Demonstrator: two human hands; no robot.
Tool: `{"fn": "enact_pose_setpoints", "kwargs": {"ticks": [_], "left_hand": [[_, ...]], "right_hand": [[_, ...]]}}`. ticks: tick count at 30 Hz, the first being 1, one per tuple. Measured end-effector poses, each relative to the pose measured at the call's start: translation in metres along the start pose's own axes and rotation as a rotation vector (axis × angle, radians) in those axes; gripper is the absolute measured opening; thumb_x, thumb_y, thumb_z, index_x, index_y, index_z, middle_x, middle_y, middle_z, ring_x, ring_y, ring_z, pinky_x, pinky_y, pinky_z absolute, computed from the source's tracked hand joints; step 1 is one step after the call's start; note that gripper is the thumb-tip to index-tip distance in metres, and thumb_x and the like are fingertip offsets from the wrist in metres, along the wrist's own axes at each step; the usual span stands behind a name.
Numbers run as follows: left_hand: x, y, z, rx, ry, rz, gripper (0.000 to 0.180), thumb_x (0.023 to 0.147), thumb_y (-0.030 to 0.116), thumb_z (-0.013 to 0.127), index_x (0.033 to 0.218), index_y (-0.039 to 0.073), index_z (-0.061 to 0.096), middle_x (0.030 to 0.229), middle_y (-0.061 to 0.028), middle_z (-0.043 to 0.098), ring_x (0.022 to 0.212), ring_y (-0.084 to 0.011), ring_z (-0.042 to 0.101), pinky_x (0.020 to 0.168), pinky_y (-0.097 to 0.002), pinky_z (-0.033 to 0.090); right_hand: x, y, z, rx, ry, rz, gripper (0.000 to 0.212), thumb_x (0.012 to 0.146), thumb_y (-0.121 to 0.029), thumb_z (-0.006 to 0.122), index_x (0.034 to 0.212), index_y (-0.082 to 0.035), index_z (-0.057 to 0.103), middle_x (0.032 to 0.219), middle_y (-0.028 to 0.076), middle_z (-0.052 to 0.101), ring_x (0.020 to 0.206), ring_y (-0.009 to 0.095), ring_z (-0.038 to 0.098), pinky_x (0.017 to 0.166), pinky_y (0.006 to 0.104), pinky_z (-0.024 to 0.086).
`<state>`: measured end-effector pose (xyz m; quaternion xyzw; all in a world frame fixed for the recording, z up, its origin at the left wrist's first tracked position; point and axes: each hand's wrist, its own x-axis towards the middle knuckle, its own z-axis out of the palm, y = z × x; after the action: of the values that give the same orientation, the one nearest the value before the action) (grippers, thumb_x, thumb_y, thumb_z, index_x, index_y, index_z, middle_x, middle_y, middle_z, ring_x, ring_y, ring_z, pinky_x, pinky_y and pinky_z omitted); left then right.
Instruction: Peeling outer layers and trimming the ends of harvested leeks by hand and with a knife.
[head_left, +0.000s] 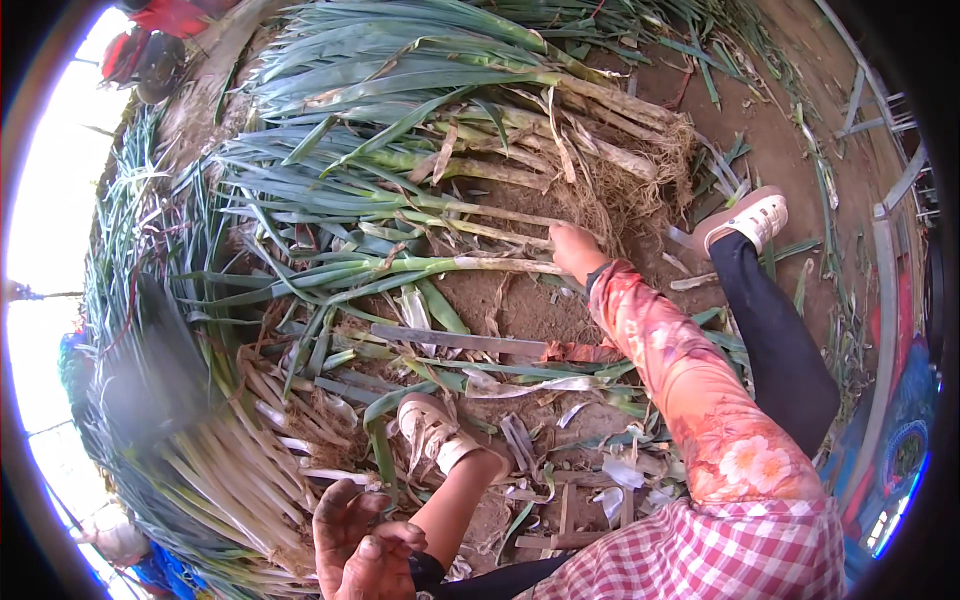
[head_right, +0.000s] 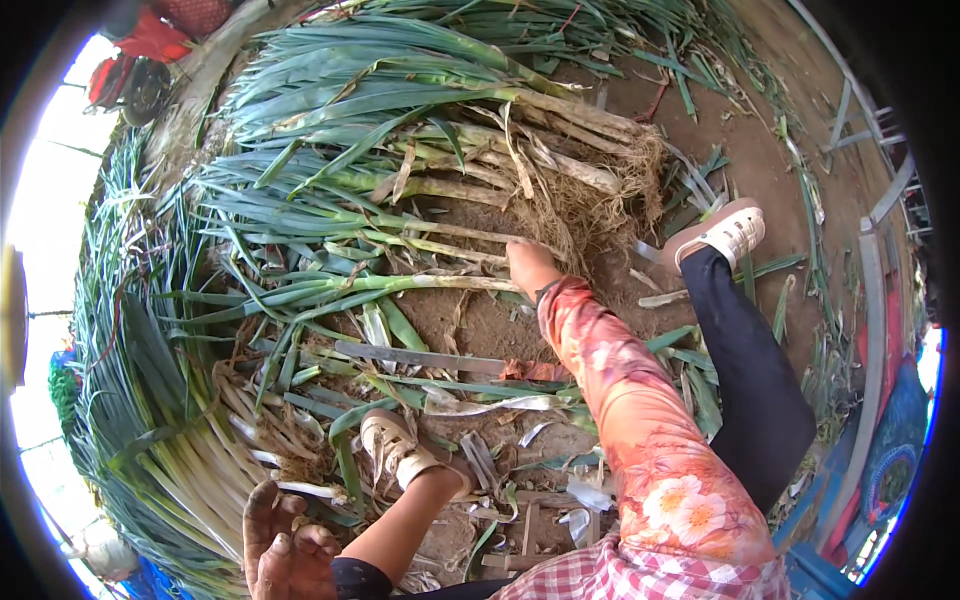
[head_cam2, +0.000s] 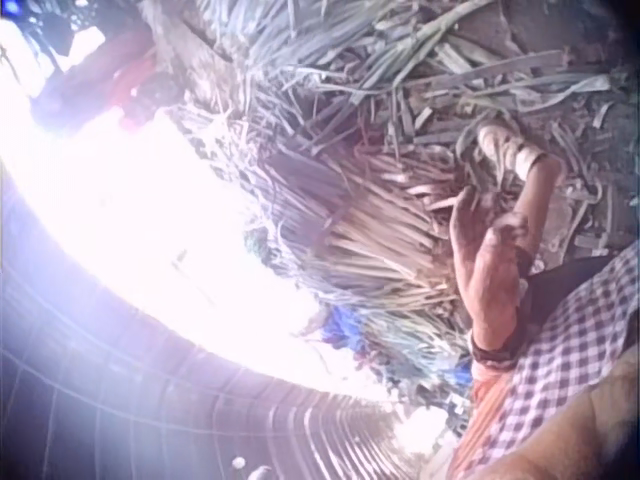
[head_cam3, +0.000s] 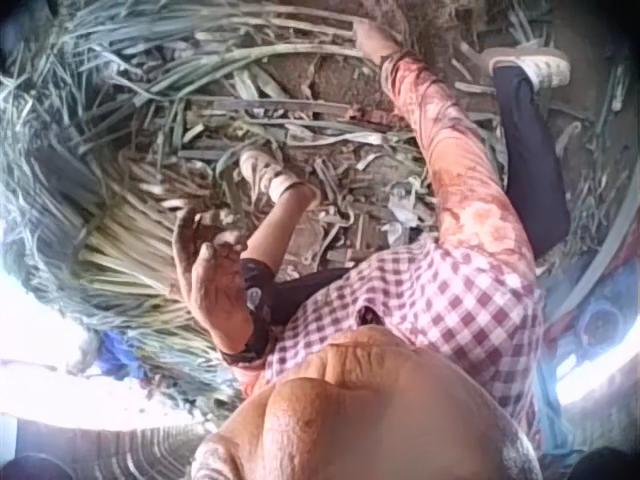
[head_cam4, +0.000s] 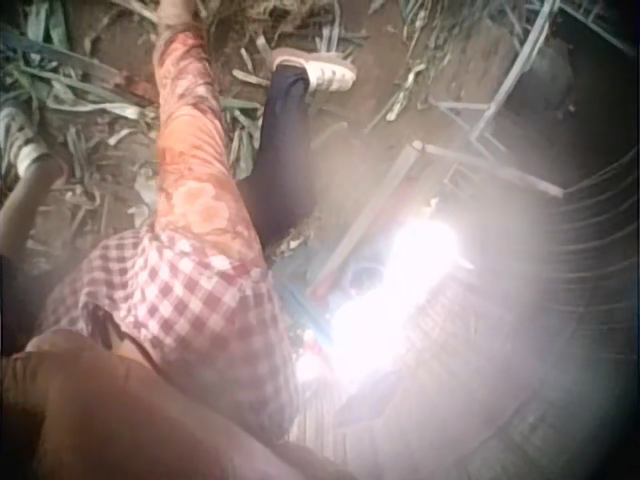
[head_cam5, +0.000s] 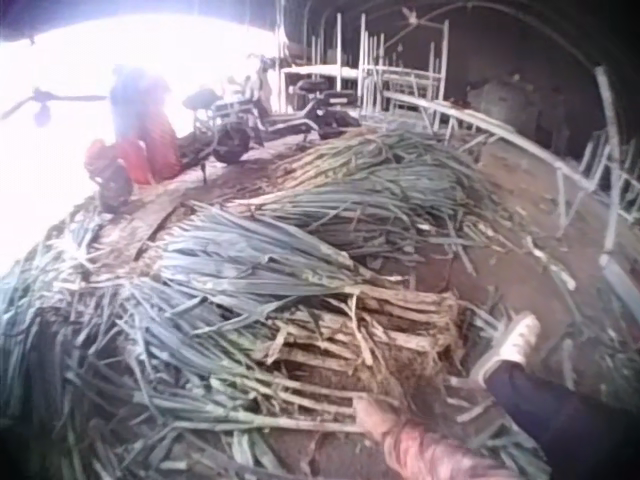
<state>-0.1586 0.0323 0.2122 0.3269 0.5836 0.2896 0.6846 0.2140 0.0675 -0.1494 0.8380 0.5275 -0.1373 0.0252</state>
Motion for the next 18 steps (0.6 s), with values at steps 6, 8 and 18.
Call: {"fn": "enact_pose_setpoints", "kwargs": {"ticks": [6, 8, 18], "left_hand": [[0.019, -0.019, 0.016, -0.147, -0.099, 0.121, 0.047, 0.076, 0.010, 0.048, 0.119, -0.004, 0.032, 0.105, -0.0153, 0.045, 0.077, -0.0231, 0.056, 0.067, -0.0317, 0.046], [0.030, -0.025, 0.021, -0.250, -0.108, 0.110, 0.044, 0.078, 0.010, 0.050, 0.116, -0.003, 0.035, 0.100, -0.0134, 0.048, 0.077, -0.0229, 0.056, 0.064, -0.0315, 0.046], [0.072, -0.050, -0.022, -0.294, -0.132, 0.392, 0.033, 0.083, -0.001, 0.039, 0.115, -0.004, 0.033, 0.111, -0.0132, 0.044, 0.108, -0.0218, 0.043, 0.091, -0.0308, 0.037]], "right_hand": [[-0.076, -0.046, -0.074, 0.726, -0.314, -0.070, 0.021, 0.075, -0.019, 0.052, 0.087, -0.004, 0.046, 0.063, 0.009, 0.052, 0.052, 0.019, 0.050, 0.048, 0.0325, 0.042], [-0.102, -0.041, -0.086, 0.972, -0.507, 0.024, 0.019, 0.079, -0.018, 0.049, 0.091, -0.004, 0.046, 0.061, 0.005, 0.048, 0.047, 0.013, 0.044, 0.043, 0.0272, 0.038], [-0.263, -0.060, -0.225, 1.771, -1.121, -0.133, 0.029, 0.087, -0.015, 0.041, 0.112, 0.000, 0.042, 0.057, -0.003, 0.036, 0.044, 0.004, 0.034, 0.037, 0.0175, 0.031]]}}
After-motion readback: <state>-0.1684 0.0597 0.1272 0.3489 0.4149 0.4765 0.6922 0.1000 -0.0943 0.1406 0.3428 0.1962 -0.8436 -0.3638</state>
